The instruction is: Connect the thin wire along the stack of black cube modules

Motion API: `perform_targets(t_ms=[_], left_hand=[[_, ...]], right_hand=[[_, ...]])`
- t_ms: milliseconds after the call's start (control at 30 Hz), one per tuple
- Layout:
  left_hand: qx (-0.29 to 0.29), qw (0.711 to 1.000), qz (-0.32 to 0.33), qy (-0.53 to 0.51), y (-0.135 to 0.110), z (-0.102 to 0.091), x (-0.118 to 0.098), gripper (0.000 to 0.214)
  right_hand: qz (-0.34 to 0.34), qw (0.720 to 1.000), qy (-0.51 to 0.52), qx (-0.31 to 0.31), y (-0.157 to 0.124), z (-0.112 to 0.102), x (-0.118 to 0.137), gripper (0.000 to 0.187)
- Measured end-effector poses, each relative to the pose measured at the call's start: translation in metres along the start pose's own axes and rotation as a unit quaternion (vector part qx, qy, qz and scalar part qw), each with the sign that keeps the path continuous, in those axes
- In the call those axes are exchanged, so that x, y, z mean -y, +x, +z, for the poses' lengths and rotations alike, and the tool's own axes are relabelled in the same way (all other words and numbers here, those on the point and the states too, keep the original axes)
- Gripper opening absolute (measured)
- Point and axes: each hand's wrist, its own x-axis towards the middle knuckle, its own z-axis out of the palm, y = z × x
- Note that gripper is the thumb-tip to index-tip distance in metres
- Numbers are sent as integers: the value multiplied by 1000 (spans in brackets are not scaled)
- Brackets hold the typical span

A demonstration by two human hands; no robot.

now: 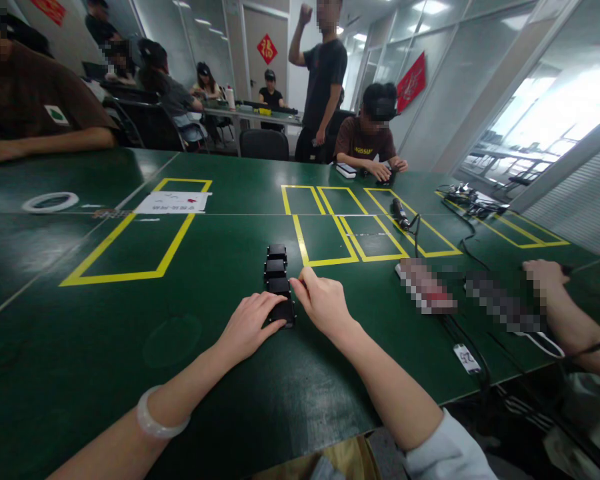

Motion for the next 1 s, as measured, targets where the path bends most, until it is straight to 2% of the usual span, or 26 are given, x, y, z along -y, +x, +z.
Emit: perform_targets(t_ms=[133, 567, 1000], left_hand=[[-2, 1000, -1, 0, 0, 1, 0, 35], [7, 1000, -11, -7, 1, -1, -3, 34], [5, 1000, -5, -2, 1, -2, -2, 34]], right_hand=[[11, 1000, -21, 6, 2, -1, -2, 37], [-31, 997, 12, 74, 1, -17, -2, 25], [-15, 996, -47, 70, -1, -21, 3, 28]])
